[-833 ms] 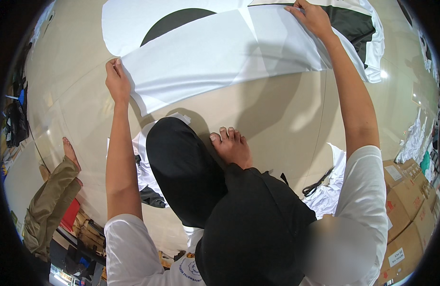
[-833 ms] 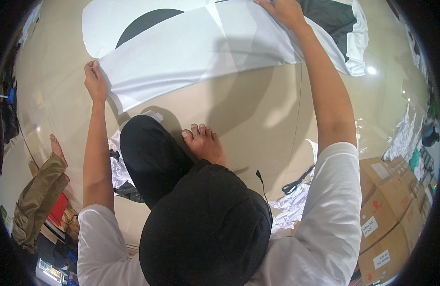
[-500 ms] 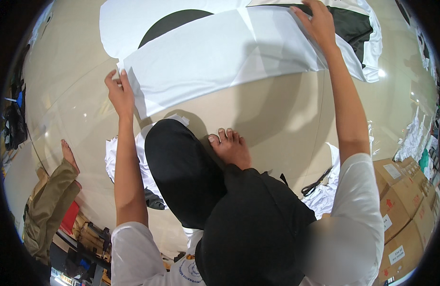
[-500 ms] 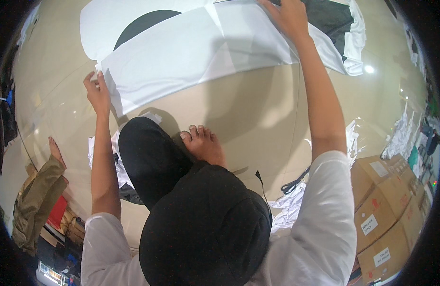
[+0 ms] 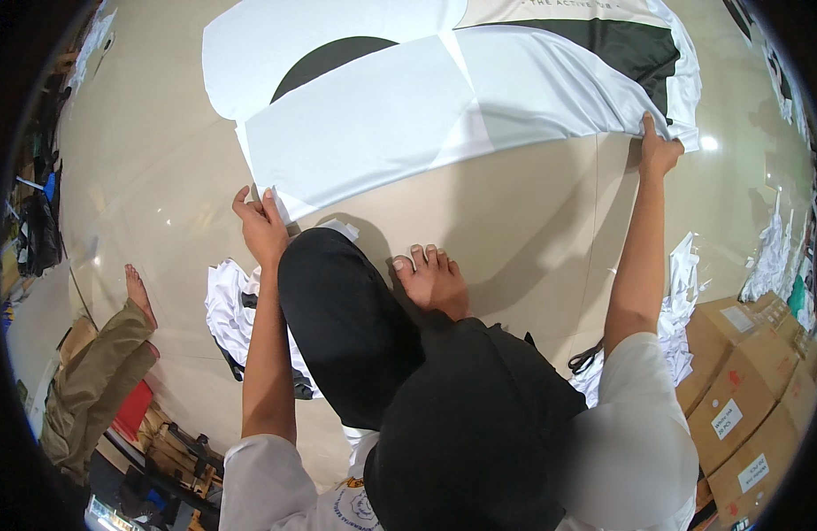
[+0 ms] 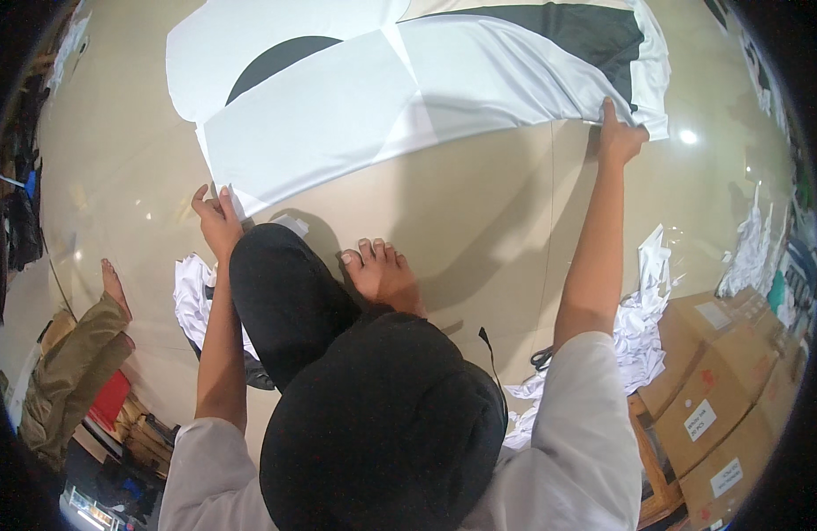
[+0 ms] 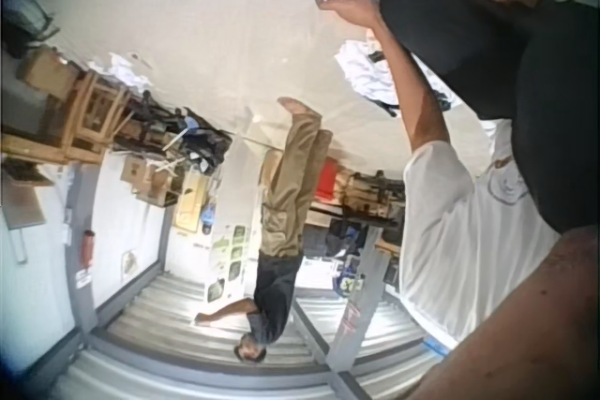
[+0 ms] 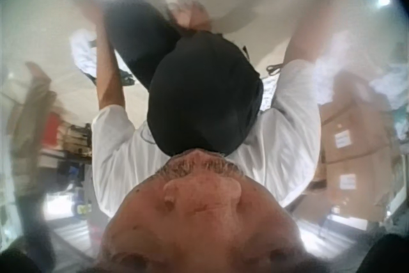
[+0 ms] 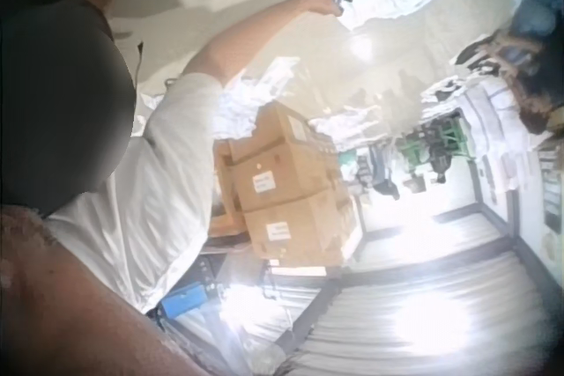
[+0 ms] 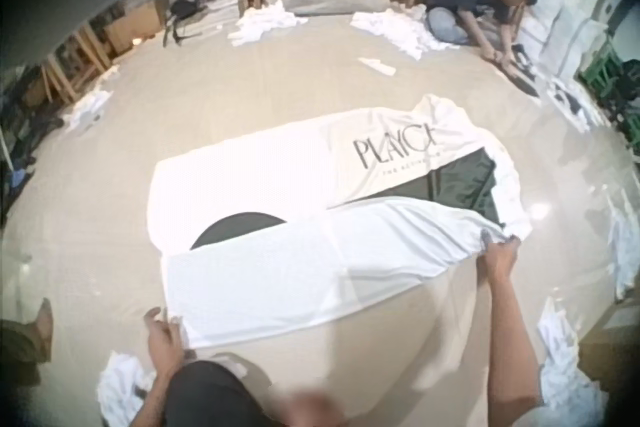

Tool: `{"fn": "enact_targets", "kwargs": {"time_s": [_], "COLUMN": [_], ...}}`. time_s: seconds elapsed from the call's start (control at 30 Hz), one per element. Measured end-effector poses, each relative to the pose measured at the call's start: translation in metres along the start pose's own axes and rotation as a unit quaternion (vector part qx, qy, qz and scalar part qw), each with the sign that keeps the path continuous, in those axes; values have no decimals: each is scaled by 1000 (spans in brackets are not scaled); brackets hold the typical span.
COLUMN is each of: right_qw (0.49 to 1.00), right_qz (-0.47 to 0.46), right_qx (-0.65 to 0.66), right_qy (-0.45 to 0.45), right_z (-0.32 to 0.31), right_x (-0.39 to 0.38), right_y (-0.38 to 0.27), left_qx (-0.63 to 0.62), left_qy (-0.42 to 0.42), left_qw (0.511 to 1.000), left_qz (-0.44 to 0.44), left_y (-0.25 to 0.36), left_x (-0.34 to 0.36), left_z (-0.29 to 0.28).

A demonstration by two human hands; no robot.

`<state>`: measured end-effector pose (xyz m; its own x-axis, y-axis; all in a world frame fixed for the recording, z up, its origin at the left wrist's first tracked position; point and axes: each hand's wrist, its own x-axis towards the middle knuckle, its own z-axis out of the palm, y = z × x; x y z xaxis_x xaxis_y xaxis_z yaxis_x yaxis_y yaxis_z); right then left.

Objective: The person sits on the floor and unfolds a white fabric banner with a logo. They smooth the fabric, fold it, and use scissors to cut along the fold line. The person then unfolds a dark green fabric piece and cuts it into two symmetrical shapes.

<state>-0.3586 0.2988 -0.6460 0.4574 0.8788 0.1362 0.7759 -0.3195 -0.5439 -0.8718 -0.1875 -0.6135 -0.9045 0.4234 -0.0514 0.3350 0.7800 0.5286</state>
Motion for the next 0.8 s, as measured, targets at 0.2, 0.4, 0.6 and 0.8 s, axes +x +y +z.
{"fn": "enact_targets", "kwargs": {"time_s": [0.2,0.4,0.6,0.8], "right_qw": [993,983,998,876], "right_qz": [62,35,-41,47], "right_qx": [63,166,33,461], "right_qy": [-82,-65,-19,-132], "right_z": [23,13,-22,-10], "right_x": [53,39,1,7], "right_y": [-3,-9,-5,-14], "left_qx": [32,68,81,82], "left_qy": [-4,-6,-9,-17], "left_qw": [999,996,992,992], "left_qz": [37,65,98,99], "left_y": [-2,-23,-38,-40], "left_x": [3,18,29,32], "left_z": [5,-18,-28,-26]}}
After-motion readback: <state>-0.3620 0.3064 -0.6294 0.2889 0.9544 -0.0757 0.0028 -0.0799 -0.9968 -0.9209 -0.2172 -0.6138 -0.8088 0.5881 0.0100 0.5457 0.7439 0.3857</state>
